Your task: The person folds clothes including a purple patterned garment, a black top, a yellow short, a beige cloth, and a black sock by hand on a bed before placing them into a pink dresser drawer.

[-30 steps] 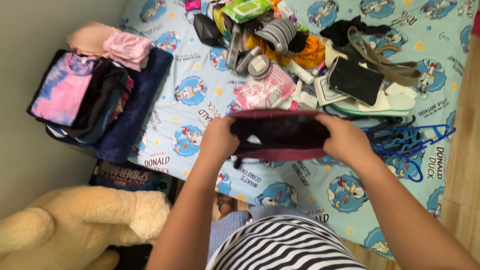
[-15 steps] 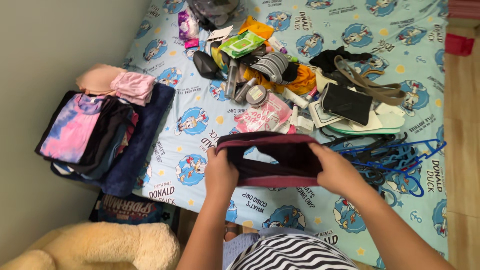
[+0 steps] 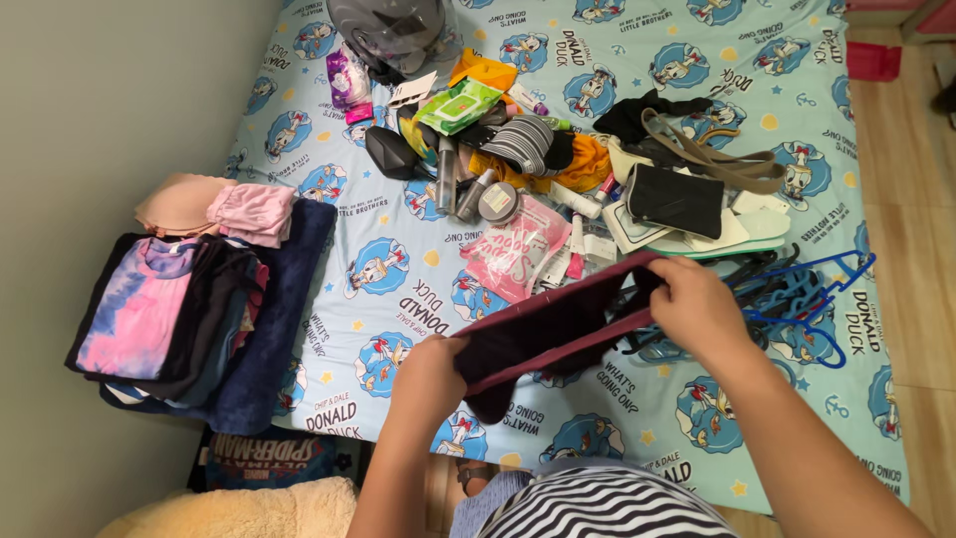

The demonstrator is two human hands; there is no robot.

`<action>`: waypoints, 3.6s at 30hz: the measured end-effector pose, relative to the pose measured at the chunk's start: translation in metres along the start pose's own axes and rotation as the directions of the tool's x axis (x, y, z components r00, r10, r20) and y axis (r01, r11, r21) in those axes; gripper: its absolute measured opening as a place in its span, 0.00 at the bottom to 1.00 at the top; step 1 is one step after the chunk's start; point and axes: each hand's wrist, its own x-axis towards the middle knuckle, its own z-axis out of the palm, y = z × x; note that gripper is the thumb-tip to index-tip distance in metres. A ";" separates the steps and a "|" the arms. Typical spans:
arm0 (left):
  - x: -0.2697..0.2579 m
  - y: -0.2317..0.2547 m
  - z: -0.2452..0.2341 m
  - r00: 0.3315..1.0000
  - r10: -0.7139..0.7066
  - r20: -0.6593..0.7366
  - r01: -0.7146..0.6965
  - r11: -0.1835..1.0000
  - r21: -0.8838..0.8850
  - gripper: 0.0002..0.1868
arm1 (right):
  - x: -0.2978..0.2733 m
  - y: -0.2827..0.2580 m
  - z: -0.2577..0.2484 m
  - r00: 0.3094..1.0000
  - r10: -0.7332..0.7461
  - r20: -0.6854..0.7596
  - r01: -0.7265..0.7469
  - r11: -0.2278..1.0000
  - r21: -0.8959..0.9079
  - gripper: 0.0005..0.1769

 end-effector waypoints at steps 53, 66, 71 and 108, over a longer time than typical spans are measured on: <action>0.043 0.032 -0.084 0.888 0.310 0.340 0.145 0.512 -0.847 0.16 | 0.010 -0.060 -0.006 0.978 0.042 0.207 -0.179 0.683 0.708 0.10; 0.021 0.106 -0.084 0.904 0.417 -0.092 -0.405 0.768 -0.496 0.08 | -0.011 -0.121 -0.030 0.937 -0.256 0.236 0.100 0.847 0.522 0.19; 0.023 0.101 -0.081 0.886 0.421 -0.195 -0.459 0.734 -0.501 0.06 | -0.013 -0.127 -0.037 0.890 -0.334 0.310 0.101 0.808 0.581 0.29; 0.117 -0.049 -0.073 0.758 0.464 -0.458 -0.531 0.847 -0.020 0.19 | 0.088 -0.086 0.106 0.900 -0.436 -0.019 0.381 0.762 0.524 0.17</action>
